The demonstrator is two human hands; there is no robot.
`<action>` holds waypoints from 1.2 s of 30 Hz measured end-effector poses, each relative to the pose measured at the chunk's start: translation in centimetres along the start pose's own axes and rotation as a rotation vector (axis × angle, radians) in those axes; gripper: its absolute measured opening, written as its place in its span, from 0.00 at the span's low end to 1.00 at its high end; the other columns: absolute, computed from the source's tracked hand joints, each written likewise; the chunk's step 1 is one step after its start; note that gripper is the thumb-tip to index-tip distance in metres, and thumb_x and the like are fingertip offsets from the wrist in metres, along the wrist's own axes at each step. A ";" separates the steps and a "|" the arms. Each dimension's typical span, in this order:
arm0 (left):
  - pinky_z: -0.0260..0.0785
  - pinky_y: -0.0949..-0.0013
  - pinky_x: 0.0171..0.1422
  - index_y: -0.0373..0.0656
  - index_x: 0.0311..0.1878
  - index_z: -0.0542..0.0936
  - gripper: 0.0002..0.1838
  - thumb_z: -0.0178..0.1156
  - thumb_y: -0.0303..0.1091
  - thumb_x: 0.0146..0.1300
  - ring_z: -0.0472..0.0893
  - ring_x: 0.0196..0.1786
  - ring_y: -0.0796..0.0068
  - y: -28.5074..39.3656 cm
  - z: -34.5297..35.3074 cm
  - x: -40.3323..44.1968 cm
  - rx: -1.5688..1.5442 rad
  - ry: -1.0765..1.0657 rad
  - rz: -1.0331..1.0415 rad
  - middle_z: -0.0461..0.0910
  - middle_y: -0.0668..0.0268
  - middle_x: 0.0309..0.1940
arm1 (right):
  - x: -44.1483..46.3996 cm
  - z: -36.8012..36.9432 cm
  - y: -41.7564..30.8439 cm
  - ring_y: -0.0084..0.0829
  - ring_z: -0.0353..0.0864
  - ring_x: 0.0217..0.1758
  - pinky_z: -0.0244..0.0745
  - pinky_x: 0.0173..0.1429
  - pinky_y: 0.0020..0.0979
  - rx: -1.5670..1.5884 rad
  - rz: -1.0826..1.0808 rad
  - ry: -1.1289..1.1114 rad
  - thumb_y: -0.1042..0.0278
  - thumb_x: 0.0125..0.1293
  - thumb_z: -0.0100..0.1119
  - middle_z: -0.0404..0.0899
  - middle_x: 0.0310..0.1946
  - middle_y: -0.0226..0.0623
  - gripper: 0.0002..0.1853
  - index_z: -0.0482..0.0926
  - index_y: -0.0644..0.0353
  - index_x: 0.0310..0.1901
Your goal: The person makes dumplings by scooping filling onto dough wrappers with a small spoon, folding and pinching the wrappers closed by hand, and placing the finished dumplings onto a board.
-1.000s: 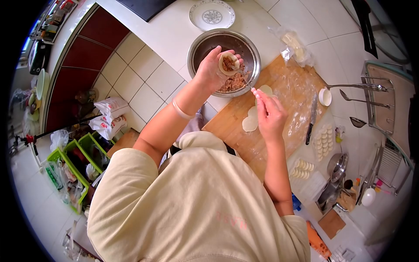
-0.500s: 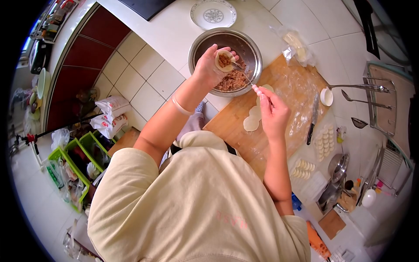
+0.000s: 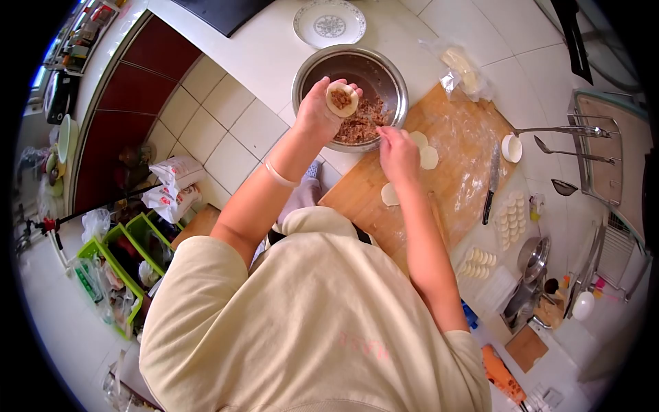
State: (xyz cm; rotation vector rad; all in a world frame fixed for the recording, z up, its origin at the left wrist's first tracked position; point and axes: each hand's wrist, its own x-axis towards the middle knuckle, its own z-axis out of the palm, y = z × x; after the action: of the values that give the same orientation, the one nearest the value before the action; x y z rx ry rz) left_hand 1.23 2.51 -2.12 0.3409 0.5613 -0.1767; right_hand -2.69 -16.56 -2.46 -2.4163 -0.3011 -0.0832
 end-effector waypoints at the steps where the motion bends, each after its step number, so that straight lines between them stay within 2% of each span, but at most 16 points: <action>1: 0.67 0.57 0.66 0.31 0.56 0.63 0.21 0.37 0.42 0.74 0.74 0.58 0.50 0.0 0.2 -0.4 0.001 0.000 0.002 0.74 0.45 0.51 | 0.0 0.9 0.1 0.44 0.81 0.35 0.75 0.40 0.41 -0.160 0.036 -0.109 0.71 0.64 0.57 0.81 0.36 0.47 0.09 0.81 0.59 0.44; 2: 0.67 0.56 0.66 0.31 0.56 0.64 0.21 0.37 0.43 0.74 0.74 0.59 0.49 0.2 0.5 -0.9 -0.015 -0.019 -0.024 0.74 0.45 0.51 | 0.1 1.5 0.4 0.49 0.80 0.35 0.74 0.40 0.44 -0.320 0.071 -0.219 0.70 0.62 0.59 0.79 0.34 0.49 0.09 0.82 0.56 0.44; 6: 0.65 0.55 0.69 0.31 0.55 0.67 0.22 0.36 0.42 0.74 0.72 0.62 0.49 1.1 1.3 -2.4 -0.076 -0.106 -0.098 0.73 0.46 0.54 | 0.4 1.1 -0.5 0.46 0.78 0.43 0.73 0.44 0.45 -0.418 0.088 -0.366 0.69 0.60 0.60 0.77 0.39 0.47 0.10 0.80 0.56 0.44; 8: 0.64 0.54 0.70 0.30 0.55 0.67 0.23 0.35 0.42 0.74 0.71 0.63 0.49 1.6 2.2 -3.7 -0.090 -0.163 -0.123 0.72 0.46 0.55 | 0.7 -0.8 -2.4 0.41 0.75 0.42 0.70 0.43 0.42 -0.298 -0.069 -0.035 0.72 0.56 0.63 0.73 0.40 0.40 0.15 0.77 0.54 0.47; 9: 0.63 0.54 0.70 0.31 0.56 0.67 0.23 0.35 0.43 0.74 0.70 0.64 0.49 1.8 3.1 -4.7 -0.086 -0.164 -0.157 0.71 0.46 0.56 | 0.9 -1.4 -3.4 0.41 0.75 0.42 0.70 0.43 0.42 -0.297 -0.070 -0.040 0.72 0.56 0.63 0.73 0.40 0.40 0.15 0.77 0.54 0.47; 11: 0.62 0.54 0.71 0.31 0.57 0.67 0.23 0.35 0.43 0.74 0.69 0.64 0.50 1.4 3.7 -5.8 -0.082 -0.170 -0.205 0.71 0.46 0.58 | 1.1 -2.8 -5.0 0.38 0.71 0.38 0.68 0.41 0.38 -0.118 -0.461 0.220 0.75 0.52 0.66 0.69 0.38 0.34 0.20 0.75 0.52 0.48; 15: 0.58 0.53 0.71 0.35 0.60 0.67 0.25 0.35 0.45 0.74 0.69 0.65 0.55 0.3 4.6 -7.0 0.044 -0.287 -0.322 0.70 0.50 0.60 | 1.2 -3.8 -5.1 0.36 0.72 0.37 0.71 0.39 0.35 -0.041 -0.604 0.228 0.81 0.50 0.65 0.69 0.38 0.35 0.19 0.75 0.53 0.44; 17: 0.62 0.57 0.66 0.39 0.51 0.72 0.20 0.37 0.45 0.73 0.74 0.57 0.62 0.0 5.4 -8.0 0.058 -0.274 -0.325 0.76 0.56 0.52 | 0.8 -4.5 -5.2 0.36 0.73 0.36 0.73 0.39 0.34 0.033 -0.571 0.216 0.82 0.51 0.64 0.69 0.38 0.36 0.17 0.76 0.55 0.42; 21: 0.60 0.62 0.67 0.40 0.56 0.71 0.19 0.41 0.43 0.73 0.73 0.58 0.69 -1.0 4.9 -9.1 0.305 -0.352 -0.192 0.76 0.61 0.52 | 0.1 -5.9 -6.4 0.35 0.76 0.35 0.75 0.36 0.30 0.211 -0.432 0.176 0.82 0.55 0.62 0.72 0.37 0.38 0.09 0.77 0.61 0.37; 22: 0.57 0.59 0.72 0.38 0.62 0.68 0.22 0.42 0.43 0.73 0.70 0.63 0.68 -1.2 4.4 -9.1 0.394 -0.397 -0.170 0.73 0.59 0.58 | 0.0 -6.3 -6.7 0.35 0.76 0.35 0.75 0.36 0.30 0.211 -0.430 0.177 0.82 0.55 0.62 0.72 0.37 0.38 0.09 0.77 0.61 0.37; 23: 0.57 0.59 0.72 0.38 0.62 0.68 0.22 0.42 0.43 0.73 0.70 0.63 0.68 -1.3 4.2 -9.4 0.395 -0.396 -0.174 0.73 0.59 0.58 | -0.2 -6.8 -7.0 0.34 0.77 0.34 0.75 0.35 0.29 0.252 -0.364 0.140 0.82 0.57 0.61 0.73 0.36 0.38 0.07 0.76 0.62 0.37; 26: 0.62 0.65 0.68 0.36 0.64 0.67 0.22 0.51 0.38 0.71 0.72 0.59 0.73 -1.7 4.1 -10.4 0.809 -0.522 0.035 0.73 0.63 0.56 | -0.4 -8.0 -7.6 0.30 0.77 0.33 0.74 0.33 0.27 0.304 -0.241 0.069 0.81 0.60 0.59 0.75 0.34 0.38 0.05 0.76 0.63 0.38; 29: 0.64 0.67 0.65 0.36 0.64 0.66 0.22 0.52 0.36 0.71 0.73 0.59 0.74 -2.2 3.9 -11.0 0.807 -0.598 0.039 0.74 0.64 0.54 | -0.7 -8.4 -7.7 0.27 0.77 0.32 0.74 0.32 0.26 0.335 -0.151 0.021 0.80 0.61 0.59 0.75 0.34 0.36 0.05 0.76 0.63 0.38; 30: 0.70 0.70 0.57 0.32 0.62 0.65 0.20 0.51 0.29 0.71 0.75 0.50 0.79 -2.6 3.7 -10.9 0.790 -0.596 0.066 0.75 0.64 0.50 | -0.7 -8.4 -7.7 0.26 0.77 0.33 0.73 0.32 0.26 0.354 -0.116 0.006 0.80 0.60 0.60 0.75 0.34 0.36 0.05 0.76 0.63 0.38; 31: 0.70 0.70 0.57 0.32 0.62 0.65 0.20 0.51 0.29 0.71 0.75 0.50 0.79 -2.7 3.6 -10.9 0.791 -0.596 0.067 0.75 0.64 0.50 | -0.7 -8.4 -7.7 0.26 0.77 0.33 0.73 0.32 0.26 0.355 -0.117 0.006 0.80 0.60 0.60 0.75 0.34 0.36 0.05 0.76 0.63 0.38; 36: 0.72 0.71 0.53 0.34 0.65 0.63 0.22 0.51 0.25 0.69 0.77 0.49 0.78 -2.9 4.1 -11.3 0.928 -0.628 0.319 0.77 0.60 0.48 | -0.8 -8.9 -8.5 0.28 0.76 0.33 0.73 0.35 0.26 0.295 -0.182 0.095 0.78 0.58 0.63 0.75 0.36 0.36 0.07 0.77 0.62 0.38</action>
State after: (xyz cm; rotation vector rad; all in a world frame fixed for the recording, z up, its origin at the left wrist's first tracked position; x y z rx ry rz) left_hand -6.95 -0.83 6.55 1.2157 -0.2415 -0.2147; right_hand -5.26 -16.28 9.57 -2.0817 -0.4558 -0.2195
